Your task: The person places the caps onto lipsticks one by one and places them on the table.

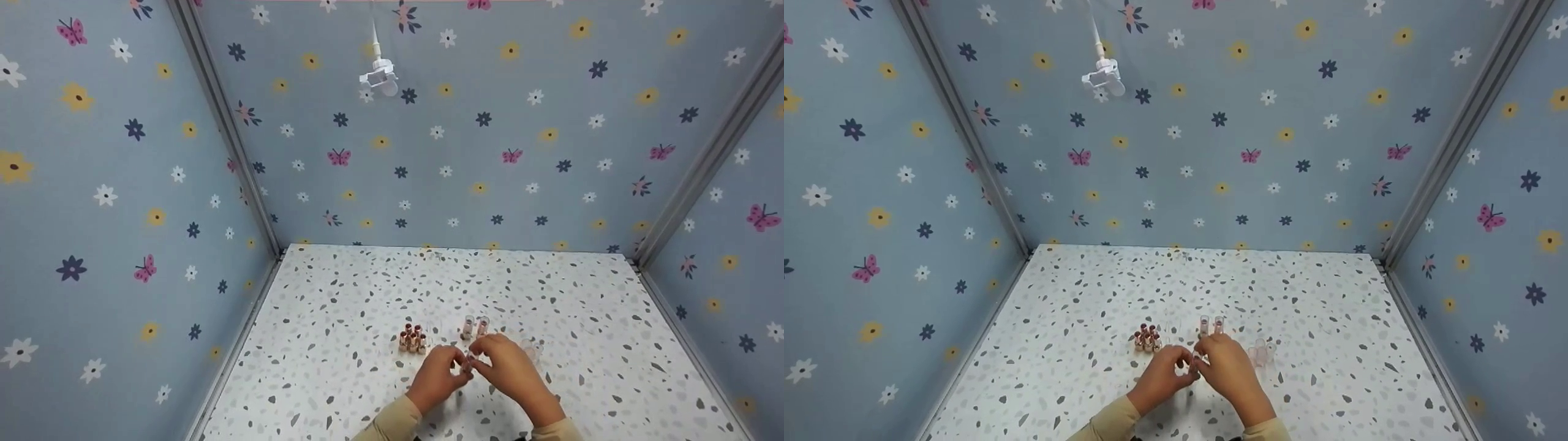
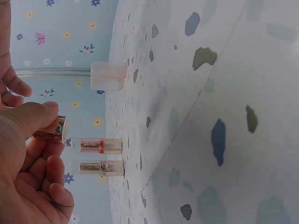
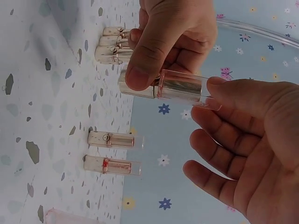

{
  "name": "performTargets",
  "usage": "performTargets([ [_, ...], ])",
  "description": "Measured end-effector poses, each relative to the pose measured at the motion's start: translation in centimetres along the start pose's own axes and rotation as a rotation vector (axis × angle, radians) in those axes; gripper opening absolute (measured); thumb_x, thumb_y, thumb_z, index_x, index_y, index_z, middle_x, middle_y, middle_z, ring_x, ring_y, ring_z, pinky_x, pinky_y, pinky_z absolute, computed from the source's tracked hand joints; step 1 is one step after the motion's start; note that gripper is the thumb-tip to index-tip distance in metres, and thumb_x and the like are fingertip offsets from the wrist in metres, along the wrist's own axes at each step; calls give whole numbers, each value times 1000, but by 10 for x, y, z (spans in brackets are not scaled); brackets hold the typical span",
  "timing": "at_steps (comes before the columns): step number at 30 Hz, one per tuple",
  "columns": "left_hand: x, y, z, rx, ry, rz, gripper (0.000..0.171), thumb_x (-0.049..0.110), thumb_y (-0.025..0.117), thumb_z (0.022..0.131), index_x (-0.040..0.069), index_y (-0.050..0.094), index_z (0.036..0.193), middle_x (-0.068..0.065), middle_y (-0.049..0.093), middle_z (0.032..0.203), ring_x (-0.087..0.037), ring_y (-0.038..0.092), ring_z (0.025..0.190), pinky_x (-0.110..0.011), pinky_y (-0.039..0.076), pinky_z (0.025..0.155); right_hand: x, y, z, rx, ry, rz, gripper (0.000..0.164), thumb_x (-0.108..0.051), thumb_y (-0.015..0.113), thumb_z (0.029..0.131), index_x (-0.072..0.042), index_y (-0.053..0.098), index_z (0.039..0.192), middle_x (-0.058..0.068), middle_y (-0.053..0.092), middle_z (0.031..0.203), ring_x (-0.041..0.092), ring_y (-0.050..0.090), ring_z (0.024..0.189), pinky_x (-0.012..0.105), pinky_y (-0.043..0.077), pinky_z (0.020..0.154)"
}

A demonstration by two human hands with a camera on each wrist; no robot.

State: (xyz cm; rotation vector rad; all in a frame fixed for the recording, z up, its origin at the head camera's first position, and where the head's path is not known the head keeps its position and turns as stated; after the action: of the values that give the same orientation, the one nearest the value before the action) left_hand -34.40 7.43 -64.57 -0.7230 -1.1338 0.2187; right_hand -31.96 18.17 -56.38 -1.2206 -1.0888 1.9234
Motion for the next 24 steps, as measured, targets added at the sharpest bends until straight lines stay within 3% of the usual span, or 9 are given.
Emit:
performTargets([
  [11,3,0,1,-5,0,-1,15,22,82,83,23,68,87,0,68,86,-7,54,80,-21,42,73,4,6,0,-15,20,29,13,-18,82,87,-18,73,95,-6,68,94,13,63,88,37,53,75],
  [16,7,1,5,-23,10,-1,15,21,81,86,23,67,90,0,68,89,-15,59,84,-22,43,73,12,-2,-7,34,43,38,20,-22,84,85,-17,74,102,-5,69,98,16,65,91,38,54,78],
  [20,5,-7,10,3,12,8,18,21,82,86,23,65,89,1,67,90,-15,58,85,-23,44,75,24,-13,-16,82,104,46,29,-21,85,84,-18,74,111,-4,70,106,18,67,95,40,55,82],
  [24,0,-22,20,41,-16,-3,19,23,82,87,24,63,90,2,65,92,-11,55,85,-25,45,76,39,-24,-25,110,175,51,27,-19,83,86,-21,73,111,-6,69,106,18,66,97,42,55,83],
])
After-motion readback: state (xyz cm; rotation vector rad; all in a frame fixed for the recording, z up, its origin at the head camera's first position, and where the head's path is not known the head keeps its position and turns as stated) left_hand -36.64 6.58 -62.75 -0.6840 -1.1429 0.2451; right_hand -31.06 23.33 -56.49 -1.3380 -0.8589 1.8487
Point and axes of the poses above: each hand's wrist, its own z-axis towards the middle knuckle, its own y-axis out of the palm, x = y × z, the point moved 10 cm from there along z, towards the middle knuckle
